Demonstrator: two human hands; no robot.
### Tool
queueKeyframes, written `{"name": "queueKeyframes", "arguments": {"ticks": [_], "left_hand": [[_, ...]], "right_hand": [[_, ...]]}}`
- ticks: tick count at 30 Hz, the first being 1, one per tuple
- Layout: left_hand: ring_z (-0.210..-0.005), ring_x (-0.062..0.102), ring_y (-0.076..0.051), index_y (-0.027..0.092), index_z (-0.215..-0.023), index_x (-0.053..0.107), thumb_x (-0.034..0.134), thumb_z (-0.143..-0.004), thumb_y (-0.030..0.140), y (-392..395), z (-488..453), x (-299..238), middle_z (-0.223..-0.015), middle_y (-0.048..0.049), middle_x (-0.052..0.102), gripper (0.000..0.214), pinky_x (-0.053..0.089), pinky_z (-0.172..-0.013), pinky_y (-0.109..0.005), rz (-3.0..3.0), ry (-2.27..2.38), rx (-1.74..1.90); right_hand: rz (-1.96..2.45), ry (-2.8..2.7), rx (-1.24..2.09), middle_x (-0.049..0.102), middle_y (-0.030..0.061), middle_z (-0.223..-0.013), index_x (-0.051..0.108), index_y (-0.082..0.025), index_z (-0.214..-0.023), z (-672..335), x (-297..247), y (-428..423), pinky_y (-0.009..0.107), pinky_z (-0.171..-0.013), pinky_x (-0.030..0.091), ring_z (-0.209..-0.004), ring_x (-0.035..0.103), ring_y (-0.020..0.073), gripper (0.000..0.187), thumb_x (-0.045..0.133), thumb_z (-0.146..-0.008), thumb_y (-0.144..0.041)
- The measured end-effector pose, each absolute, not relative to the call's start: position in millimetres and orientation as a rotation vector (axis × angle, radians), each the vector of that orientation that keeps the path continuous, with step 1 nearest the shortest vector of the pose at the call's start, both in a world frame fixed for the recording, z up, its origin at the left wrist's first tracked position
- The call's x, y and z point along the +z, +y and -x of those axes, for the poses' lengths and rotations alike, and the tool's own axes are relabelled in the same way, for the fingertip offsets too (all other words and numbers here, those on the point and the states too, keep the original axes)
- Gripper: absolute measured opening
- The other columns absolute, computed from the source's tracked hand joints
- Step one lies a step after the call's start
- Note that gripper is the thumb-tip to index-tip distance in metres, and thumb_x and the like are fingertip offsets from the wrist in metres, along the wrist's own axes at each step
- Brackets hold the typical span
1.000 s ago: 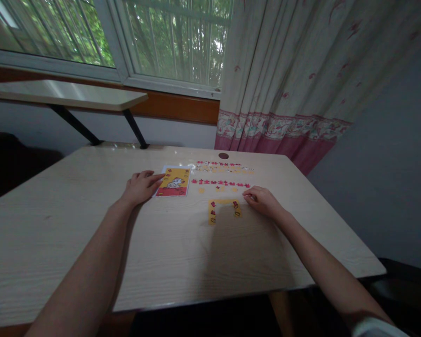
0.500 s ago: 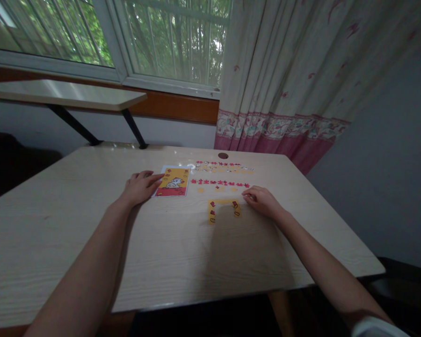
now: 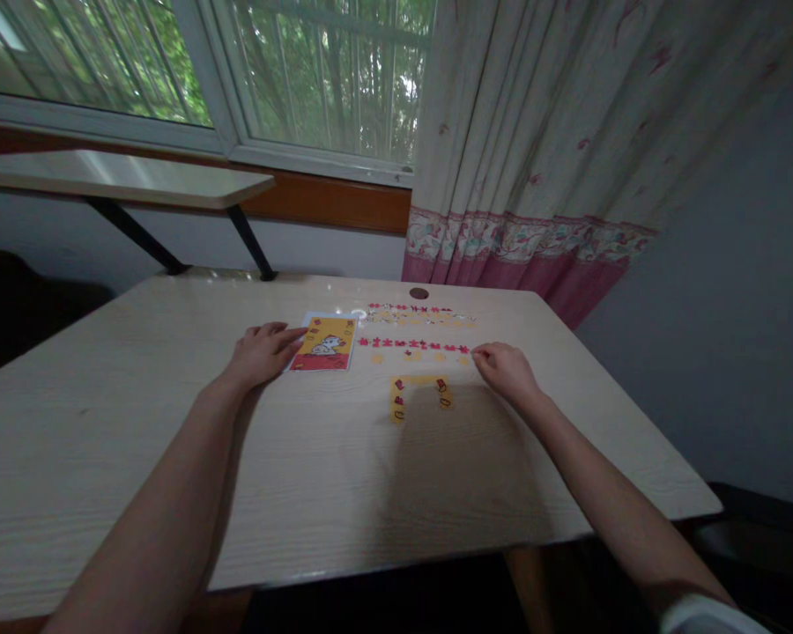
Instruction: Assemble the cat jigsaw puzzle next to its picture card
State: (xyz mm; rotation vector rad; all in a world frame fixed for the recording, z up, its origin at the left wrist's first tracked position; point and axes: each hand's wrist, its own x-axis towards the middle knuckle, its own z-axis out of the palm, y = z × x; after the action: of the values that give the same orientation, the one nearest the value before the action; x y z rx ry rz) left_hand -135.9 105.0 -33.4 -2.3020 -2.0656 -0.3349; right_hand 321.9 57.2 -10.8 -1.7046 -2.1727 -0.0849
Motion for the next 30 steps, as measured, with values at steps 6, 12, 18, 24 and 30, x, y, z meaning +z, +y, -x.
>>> {"name": "queueKeyframes", "arguments": {"ticks": [6,12,18,24,30], "left_hand": [[-0.117,0.045,-0.03,0.029,-0.129,0.054,0.031,-0.089,0.047,106,137,-35,-0.128,-0.0084,0.053,0.049,0.032,-0.098,-0.045,2.327,-1.997,-0.324],[-0.111,0.047,-0.029,0.016,-0.126,0.055,0.026,-0.094,0.039,100,131,-23,-0.122,-0.0129,0.056,0.049,0.034,-0.095,-0.041,2.265,-1.937,-0.388],[-0.097,0.053,-0.027,0.014,-0.108,0.065,0.037,-0.09,0.032,86,87,-1,-0.106,-0.0125,0.061,0.038,0.04,-0.086,-0.038,2.347,-1.74,-0.373],[-0.09,0.053,-0.024,0.018,-0.098,0.066,0.039,-0.091,0.028,56,1,5,-0.093,-0.0089,0.062,0.029,0.041,-0.08,-0.037,2.646,-1.408,-0.454],[-0.09,0.052,-0.022,0.019,-0.1,0.064,0.045,-0.089,0.023,39,-30,-1,-0.095,-0.0079,0.059,0.022,0.041,-0.077,-0.035,2.782,-1.246,-0.393]], "right_hand": [[1.693,-2.21,-0.039,0.071,0.0056,-0.089,0.069,-0.019,-0.091,-316,-12,55,0.028,-0.079,0.042,-0.085,0.063,0.0183,0.023,0.049,-0.087,-0.028],[1.703,-2.226,-0.037,0.071,0.0054,-0.088,0.069,-0.019,-0.09,-314,-10,54,0.028,-0.078,0.041,-0.084,0.062,0.0185,0.023,0.048,-0.087,-0.029],[1.685,-2.248,-0.025,0.071,0.0058,-0.091,0.069,-0.019,-0.091,-314,-13,56,0.028,-0.078,0.042,-0.086,0.063,0.0184,0.022,0.049,-0.087,-0.028],[1.679,-2.263,-0.028,0.071,0.0061,-0.092,0.069,-0.019,-0.092,-312,-11,54,0.028,-0.078,0.042,-0.086,0.063,0.0183,0.022,0.049,-0.088,-0.028],[1.638,-2.268,0.006,0.071,0.0058,-0.093,0.069,-0.02,-0.095,-313,-13,55,0.028,-0.079,0.042,-0.086,0.062,0.0175,0.022,0.05,-0.088,-0.028]]}}
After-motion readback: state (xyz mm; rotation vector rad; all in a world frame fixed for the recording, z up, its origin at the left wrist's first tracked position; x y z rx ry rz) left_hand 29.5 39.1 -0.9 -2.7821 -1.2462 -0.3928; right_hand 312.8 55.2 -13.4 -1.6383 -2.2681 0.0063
